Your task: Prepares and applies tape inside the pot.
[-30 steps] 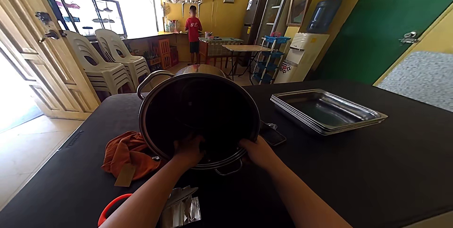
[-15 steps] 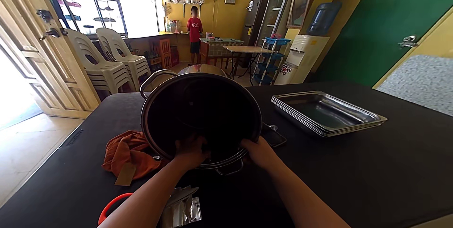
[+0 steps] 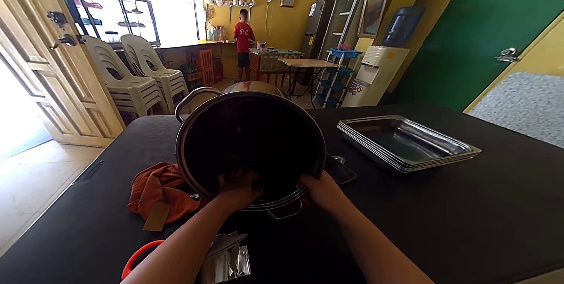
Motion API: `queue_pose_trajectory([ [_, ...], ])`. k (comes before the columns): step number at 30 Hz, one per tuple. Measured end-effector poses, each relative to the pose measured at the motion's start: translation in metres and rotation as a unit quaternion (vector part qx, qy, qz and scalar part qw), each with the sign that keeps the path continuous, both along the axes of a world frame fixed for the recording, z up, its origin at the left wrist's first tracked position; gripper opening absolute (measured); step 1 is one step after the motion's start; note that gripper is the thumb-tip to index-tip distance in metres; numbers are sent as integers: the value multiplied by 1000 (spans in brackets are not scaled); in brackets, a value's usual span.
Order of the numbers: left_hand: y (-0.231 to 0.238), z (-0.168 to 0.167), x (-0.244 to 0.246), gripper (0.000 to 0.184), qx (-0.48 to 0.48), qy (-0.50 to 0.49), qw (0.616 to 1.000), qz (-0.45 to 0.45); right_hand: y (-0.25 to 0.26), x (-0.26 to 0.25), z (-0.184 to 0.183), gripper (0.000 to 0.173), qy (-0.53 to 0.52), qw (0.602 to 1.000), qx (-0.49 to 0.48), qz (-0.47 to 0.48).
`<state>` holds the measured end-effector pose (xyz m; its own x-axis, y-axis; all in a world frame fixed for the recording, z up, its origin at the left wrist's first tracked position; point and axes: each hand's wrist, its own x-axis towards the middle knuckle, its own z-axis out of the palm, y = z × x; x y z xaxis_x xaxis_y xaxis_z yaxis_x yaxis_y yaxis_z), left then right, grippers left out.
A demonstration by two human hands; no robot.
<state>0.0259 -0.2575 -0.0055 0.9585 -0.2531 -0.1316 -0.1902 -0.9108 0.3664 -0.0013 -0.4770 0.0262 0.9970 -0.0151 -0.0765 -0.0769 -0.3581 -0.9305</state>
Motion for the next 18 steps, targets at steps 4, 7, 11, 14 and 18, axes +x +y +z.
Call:
queue_pose_trajectory([
  [4, -2, 1, -2, 39, 2, -9, 1000, -1, 0, -1, 0, 17, 1, 1000, 5, -3],
  [7, -1, 1, 0, 36, -2, -13, 1000, 4, 0, 0, -1, 18, 0, 1000, 6, -5],
  [11, 2, 4, 0, 43, -17, 4, 1000, -6, 1, -1, 0, 18, 0, 1000, 3, -1],
  [14, 3, 12, 2, 44, -5, 33, 999, -24, 1, -1, 1, 19, 1, 1000, 3, -2],
  [18, 3, 12, 3, 38, -15, 35, 999, -17, 1, -1, 0, 21, -3, 1000, -2, -1],
])
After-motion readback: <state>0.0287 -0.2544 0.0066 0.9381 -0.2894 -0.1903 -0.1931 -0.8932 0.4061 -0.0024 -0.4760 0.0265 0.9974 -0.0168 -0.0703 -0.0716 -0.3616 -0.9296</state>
